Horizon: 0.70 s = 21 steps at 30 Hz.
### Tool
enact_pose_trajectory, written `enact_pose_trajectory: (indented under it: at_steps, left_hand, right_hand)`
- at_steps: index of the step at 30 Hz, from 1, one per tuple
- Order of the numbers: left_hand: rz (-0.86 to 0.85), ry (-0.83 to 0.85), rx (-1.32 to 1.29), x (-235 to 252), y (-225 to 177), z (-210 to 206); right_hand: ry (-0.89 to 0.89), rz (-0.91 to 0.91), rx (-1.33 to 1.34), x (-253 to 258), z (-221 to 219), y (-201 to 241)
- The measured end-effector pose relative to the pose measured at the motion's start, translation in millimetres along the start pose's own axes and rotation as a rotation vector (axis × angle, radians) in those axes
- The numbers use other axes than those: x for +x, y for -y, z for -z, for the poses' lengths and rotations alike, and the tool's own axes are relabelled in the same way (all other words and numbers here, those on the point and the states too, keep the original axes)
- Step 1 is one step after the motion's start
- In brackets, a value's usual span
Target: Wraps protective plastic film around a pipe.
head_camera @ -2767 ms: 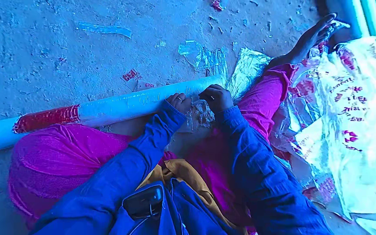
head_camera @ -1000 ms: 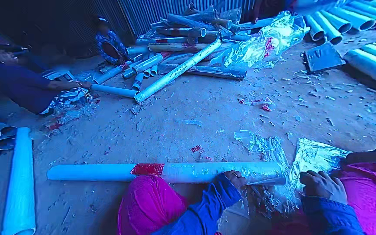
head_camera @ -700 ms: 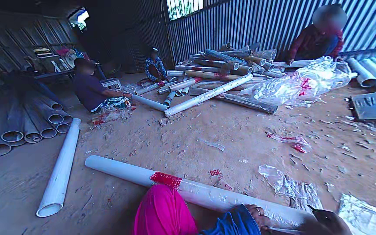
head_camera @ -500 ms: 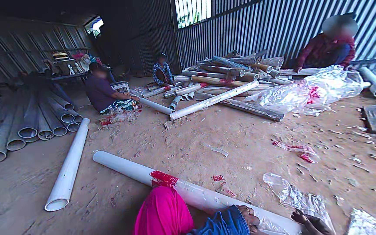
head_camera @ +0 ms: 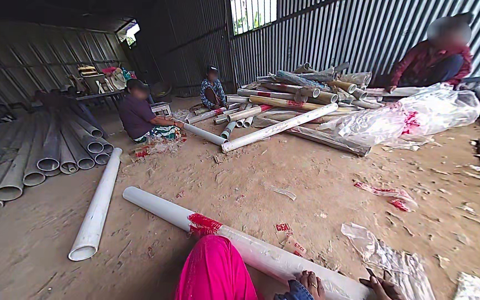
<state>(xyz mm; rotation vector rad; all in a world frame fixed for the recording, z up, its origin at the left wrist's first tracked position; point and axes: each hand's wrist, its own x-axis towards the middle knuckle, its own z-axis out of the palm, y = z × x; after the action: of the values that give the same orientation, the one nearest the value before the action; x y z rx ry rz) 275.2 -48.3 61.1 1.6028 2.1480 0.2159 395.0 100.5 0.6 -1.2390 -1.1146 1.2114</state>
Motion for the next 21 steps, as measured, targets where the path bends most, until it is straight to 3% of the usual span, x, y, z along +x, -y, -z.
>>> enact_pose_trajectory:
  at_steps: [3, 5, 7, 16, 21]
  left_hand:
    - [0.089, 0.155, 0.068, -8, -21, 12]
    - [0.143, 0.362, 0.106, -12, -37, 51]
    - [0.173, 0.46, 0.1, -11, -45, 76]
    - [0.171, 0.521, 0.113, 0, -42, 86]
    - [0.153, 0.359, -0.049, -2, -24, 60]
  right_hand:
    - [0.055, 0.019, -0.053, -2, 3, 4]
    - [0.075, 0.004, -0.072, -4, 2, 8]
    - [0.082, -0.007, -0.075, -6, 3, 10]
    - [0.035, -0.012, -0.083, -7, -2, 13]
    - [0.046, -0.018, -0.124, -6, -1, 13]
